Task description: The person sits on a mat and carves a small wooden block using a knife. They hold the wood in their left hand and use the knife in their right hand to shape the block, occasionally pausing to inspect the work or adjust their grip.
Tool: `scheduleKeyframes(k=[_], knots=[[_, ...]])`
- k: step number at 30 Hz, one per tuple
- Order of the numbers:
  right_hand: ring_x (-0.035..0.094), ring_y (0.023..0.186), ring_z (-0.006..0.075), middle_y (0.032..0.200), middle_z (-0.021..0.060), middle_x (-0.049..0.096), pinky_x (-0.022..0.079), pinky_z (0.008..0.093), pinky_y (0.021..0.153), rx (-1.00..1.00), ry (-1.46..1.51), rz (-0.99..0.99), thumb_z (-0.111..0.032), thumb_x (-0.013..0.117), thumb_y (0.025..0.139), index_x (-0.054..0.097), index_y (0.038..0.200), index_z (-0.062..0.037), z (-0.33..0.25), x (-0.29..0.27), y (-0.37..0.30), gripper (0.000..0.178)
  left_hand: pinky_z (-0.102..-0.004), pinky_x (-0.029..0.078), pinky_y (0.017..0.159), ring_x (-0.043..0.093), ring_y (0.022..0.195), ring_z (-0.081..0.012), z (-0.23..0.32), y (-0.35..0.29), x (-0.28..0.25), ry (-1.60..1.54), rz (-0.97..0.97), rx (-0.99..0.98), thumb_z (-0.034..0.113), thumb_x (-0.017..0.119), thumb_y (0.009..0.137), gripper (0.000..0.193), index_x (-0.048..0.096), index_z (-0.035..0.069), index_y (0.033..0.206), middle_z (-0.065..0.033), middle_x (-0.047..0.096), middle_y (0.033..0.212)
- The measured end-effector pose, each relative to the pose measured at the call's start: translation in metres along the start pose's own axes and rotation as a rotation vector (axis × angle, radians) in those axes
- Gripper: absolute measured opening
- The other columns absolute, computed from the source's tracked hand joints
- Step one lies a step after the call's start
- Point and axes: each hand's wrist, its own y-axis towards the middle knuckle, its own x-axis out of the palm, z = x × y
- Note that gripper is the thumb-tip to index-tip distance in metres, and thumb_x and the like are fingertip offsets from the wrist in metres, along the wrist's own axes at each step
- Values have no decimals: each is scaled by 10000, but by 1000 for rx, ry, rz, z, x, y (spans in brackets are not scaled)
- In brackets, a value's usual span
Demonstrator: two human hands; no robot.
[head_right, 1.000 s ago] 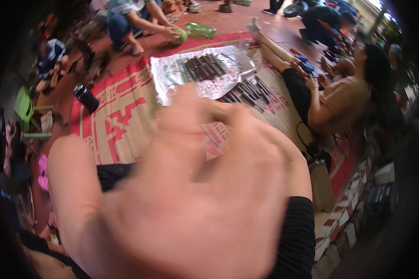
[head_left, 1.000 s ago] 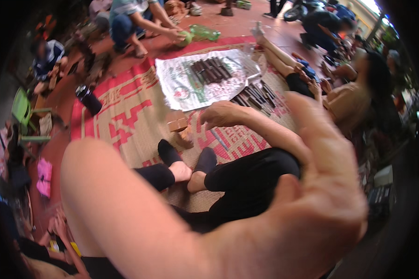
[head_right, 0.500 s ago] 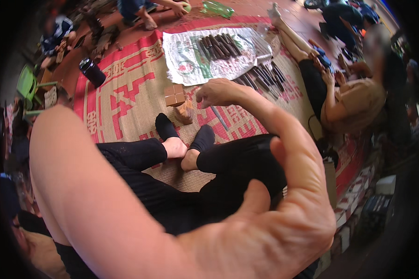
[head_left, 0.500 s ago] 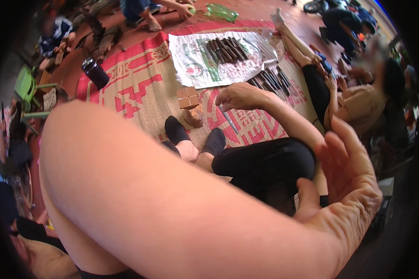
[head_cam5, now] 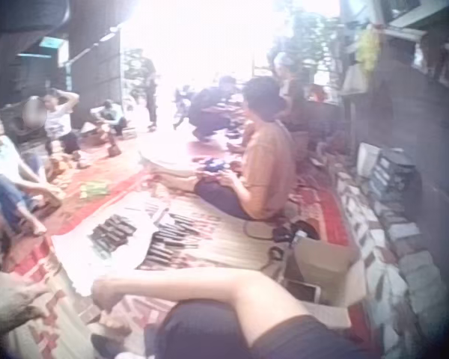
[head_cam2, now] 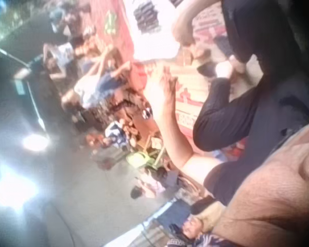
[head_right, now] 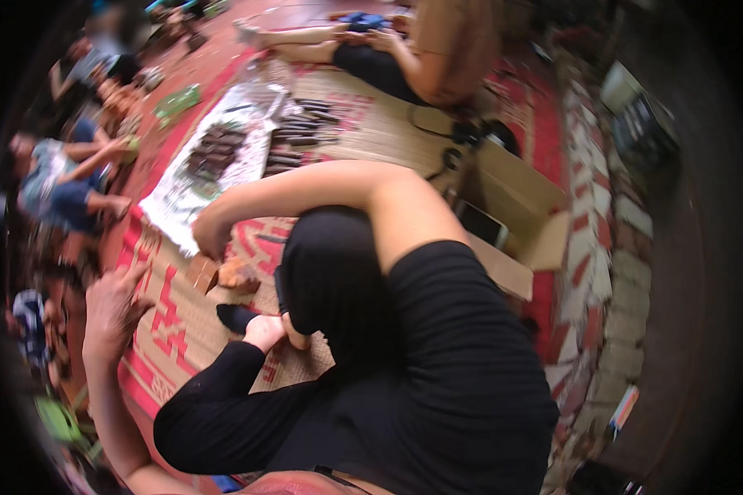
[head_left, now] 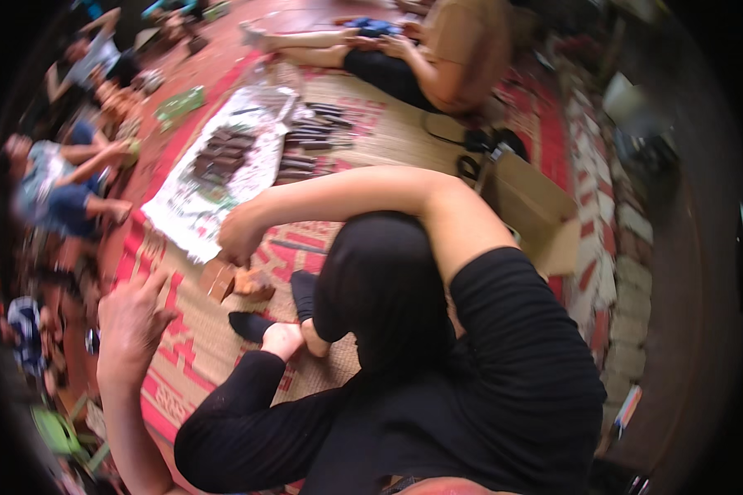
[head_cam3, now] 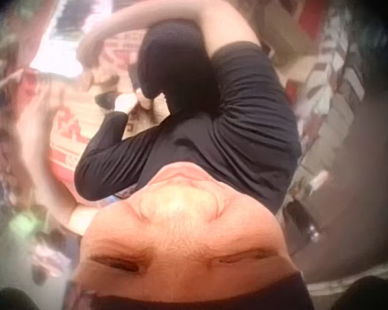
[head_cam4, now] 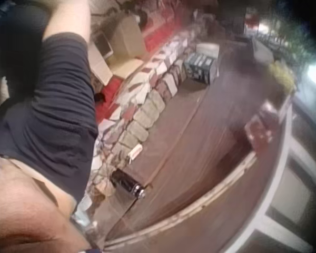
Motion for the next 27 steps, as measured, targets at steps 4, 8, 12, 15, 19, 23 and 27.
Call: scheduleKeyframes(k=[4, 8, 12, 15, 19, 23, 27], knots=[[630, 803, 274, 842, 99, 671, 485, 398, 673, -30, -89, 233, -298, 645, 734, 699, 890, -129, -48, -63, -19, 237, -335, 493, 779, 639, 880, -262, -36, 5, 30, -483, -121, 19, 113, 739, 674, 431, 625, 48, 1085, -174, 653, 961], [628, 759, 283, 770, 95, 649, 474, 418, 623, 97, -95, 664, -255, 599, 714, 682, 846, -129, -57, -78, -32, 201, -316, 491, 778, 638, 858, -224, -4, 32, 53, -660, -226, 27, 86, 708, 720, 380, 625, 37, 1088, -151, 659, 915], [627, 779, 283, 784, 93, 654, 473, 413, 632, 25, -30, 634, -268, 609, 715, 689, 895, -159, -66, -93, -32, 225, -325, 488, 779, 637, 881, -223, -4, 40, 89, -706, -208, 89, 104, 708, 749, 367, 611, 56, 1100, -133, 655, 964], [627, 792, 272, 801, 80, 662, 472, 409, 641, 26, 35, 633, -289, 619, 718, 695, 925, -183, -52, -86, -37, 244, -360, 471, 802, 595, 926, -324, 14, 27, 84, -546, -203, 198, 95, 713, 730, 407, 588, 57, 1116, -146, 620, 1011], [629, 799, 256, 807, 65, 667, 473, 404, 651, 23, 45, 651, -316, 632, 723, 699, 939, -198, -54, -96, -43, 255, -352, 448, 826, 579, 938, -301, 4, 3, 89, -633, -277, 118, 80, 715, 719, 439, 578, 67, 1137, -142, 595, 993], [632, 798, 244, 799, 56, 668, 473, 399, 657, 10, 31, 653, -325, 644, 719, 704, 935, -197, -53, -96, -45, 258, -341, 443, 840, 577, 972, -285, -9, -4, 90, -669, -214, 61, 49, 707, 703, 463, 565, 56, 1143, -125, 583, 1026], [632, 806, 236, 828, 47, 677, 473, 389, 668, -3, 40, 573, -316, 655, 710, 709, 925, -185, -39, -84, -45, 257, -346, 436, 876, 555, 1037, -294, -15, -4, 89, -623, -156, 94, 59, 693, 697, 480, 559, 55, 1158, -121, 559, 1120]])
